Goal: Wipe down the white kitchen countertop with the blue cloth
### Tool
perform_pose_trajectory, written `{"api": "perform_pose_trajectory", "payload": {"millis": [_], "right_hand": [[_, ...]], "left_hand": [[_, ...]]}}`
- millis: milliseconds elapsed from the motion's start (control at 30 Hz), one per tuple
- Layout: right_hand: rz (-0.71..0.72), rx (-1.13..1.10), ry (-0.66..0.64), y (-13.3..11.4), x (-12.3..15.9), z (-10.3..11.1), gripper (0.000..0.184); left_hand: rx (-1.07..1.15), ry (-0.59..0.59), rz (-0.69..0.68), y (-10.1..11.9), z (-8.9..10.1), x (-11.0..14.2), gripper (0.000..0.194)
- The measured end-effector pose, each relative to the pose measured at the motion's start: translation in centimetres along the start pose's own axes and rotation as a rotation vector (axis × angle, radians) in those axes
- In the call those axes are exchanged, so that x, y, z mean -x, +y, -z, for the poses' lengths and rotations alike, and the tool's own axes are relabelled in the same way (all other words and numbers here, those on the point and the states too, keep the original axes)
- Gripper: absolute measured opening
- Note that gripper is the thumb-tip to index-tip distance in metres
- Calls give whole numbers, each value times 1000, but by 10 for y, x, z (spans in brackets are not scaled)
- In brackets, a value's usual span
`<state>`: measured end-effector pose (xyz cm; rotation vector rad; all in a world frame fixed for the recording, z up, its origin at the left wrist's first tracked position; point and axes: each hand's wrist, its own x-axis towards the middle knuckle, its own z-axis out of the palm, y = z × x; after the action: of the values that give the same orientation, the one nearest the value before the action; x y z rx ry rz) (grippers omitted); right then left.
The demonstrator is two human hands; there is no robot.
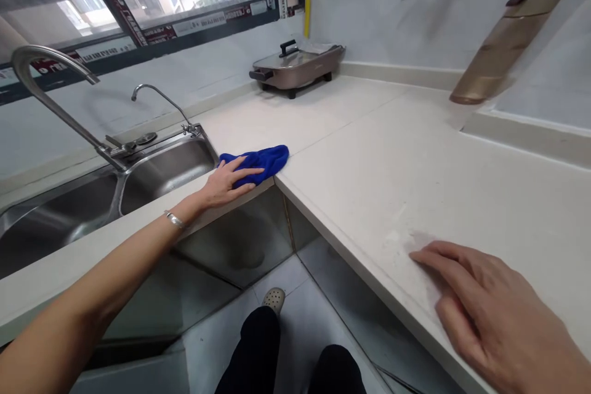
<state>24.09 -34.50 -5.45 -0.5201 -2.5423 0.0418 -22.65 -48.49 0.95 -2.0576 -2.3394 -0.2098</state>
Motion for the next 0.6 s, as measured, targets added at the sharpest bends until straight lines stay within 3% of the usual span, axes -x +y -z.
{"api": "perform_pose_trajectory", "payload": {"millis": [233, 367, 500, 600], "right_hand": [[-56, -19, -2, -10, 0, 4, 46], [-97, 18, 12, -13, -3, 8, 39], [-70, 3, 38, -5, -3, 8, 32], [-50, -23, 79, 7, 2, 3, 28]], "left_hand": [[67, 35, -40, 32, -15, -97, 47], [115, 92, -68, 51, -26, -144, 48], [132, 123, -11, 65, -32, -160, 50], [123, 101, 15, 60, -29, -143, 52]]}}
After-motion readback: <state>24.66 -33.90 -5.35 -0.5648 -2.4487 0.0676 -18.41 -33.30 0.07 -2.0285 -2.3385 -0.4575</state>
